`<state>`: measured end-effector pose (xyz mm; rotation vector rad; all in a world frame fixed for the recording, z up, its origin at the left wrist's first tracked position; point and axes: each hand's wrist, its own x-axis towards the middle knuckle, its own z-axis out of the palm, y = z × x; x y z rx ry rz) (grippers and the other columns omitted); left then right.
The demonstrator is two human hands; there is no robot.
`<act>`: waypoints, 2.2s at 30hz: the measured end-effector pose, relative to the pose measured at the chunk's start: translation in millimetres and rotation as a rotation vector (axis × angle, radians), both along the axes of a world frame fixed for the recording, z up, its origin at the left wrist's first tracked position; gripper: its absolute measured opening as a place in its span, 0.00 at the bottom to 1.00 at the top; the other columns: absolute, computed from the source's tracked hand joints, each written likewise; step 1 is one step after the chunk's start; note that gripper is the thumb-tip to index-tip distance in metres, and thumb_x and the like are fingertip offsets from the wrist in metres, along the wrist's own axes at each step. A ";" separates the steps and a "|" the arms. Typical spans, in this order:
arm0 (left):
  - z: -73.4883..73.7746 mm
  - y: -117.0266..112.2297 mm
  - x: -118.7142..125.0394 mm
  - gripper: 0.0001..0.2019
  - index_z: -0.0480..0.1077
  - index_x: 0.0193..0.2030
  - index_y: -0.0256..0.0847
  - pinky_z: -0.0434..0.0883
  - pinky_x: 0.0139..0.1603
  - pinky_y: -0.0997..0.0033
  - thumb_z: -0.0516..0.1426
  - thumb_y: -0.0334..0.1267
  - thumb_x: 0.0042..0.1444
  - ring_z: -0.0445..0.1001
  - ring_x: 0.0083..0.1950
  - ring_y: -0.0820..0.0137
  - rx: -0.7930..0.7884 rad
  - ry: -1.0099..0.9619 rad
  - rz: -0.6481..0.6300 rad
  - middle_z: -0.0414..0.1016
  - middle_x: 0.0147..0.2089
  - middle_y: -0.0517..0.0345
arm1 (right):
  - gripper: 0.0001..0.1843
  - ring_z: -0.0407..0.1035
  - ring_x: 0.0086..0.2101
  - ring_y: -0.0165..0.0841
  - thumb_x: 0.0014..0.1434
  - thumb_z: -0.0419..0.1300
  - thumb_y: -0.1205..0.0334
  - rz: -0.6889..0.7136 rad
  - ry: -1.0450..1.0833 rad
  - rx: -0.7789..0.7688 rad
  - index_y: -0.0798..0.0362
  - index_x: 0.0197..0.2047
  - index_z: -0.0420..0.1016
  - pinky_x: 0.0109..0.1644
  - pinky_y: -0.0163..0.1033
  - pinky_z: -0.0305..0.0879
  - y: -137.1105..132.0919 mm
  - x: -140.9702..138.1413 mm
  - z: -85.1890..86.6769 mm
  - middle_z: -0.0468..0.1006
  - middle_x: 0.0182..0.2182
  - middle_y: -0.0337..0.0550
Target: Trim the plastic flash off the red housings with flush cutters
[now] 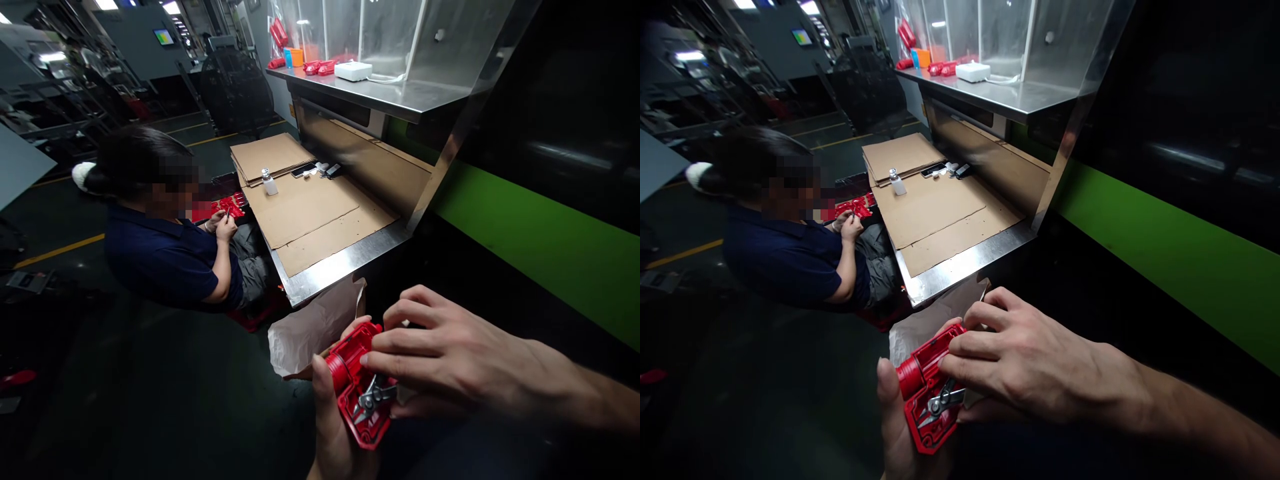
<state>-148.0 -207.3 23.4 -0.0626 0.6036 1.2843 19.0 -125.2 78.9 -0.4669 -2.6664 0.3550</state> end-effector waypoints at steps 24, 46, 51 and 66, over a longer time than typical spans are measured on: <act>12.5 2.9 7.2 0.36 0.78 0.57 0.45 0.65 0.70 0.44 0.71 0.61 0.44 0.65 0.69 0.43 -0.132 -0.094 0.056 0.77 0.60 0.44 | 0.19 0.67 0.41 0.34 0.67 0.65 0.49 -0.006 0.040 0.038 0.53 0.54 0.73 0.48 0.45 0.59 -0.3 -0.1 -5.1 0.81 0.44 0.37; 16.5 1.9 7.0 0.38 0.76 0.60 0.49 0.71 0.65 0.44 0.72 0.62 0.43 0.65 0.69 0.39 -0.114 -0.175 -0.004 0.68 0.69 0.47 | 0.16 0.70 0.41 0.33 0.68 0.64 0.52 -0.025 0.195 0.227 0.55 0.52 0.78 0.48 0.43 0.64 1.6 -2.1 -3.6 0.84 0.41 0.37; 17.3 2.3 5.6 0.30 0.81 0.53 0.49 0.71 0.65 0.43 0.71 0.60 0.46 0.66 0.68 0.39 -0.098 -0.170 -0.019 0.71 0.66 0.46 | 0.16 0.70 0.44 0.33 0.69 0.64 0.53 -0.003 0.197 0.228 0.55 0.53 0.78 0.51 0.44 0.63 4.3 -2.4 -4.1 0.85 0.42 0.36; 12.2 -1.3 9.3 0.37 0.80 0.53 0.48 0.68 0.67 0.43 0.70 0.67 0.39 0.67 0.67 0.39 -0.055 -0.044 -0.004 0.75 0.60 0.46 | 0.12 0.71 0.37 0.31 0.70 0.62 0.57 0.047 0.212 0.230 0.57 0.51 0.78 0.49 0.45 0.65 7.7 -2.2 -1.4 0.85 0.38 0.37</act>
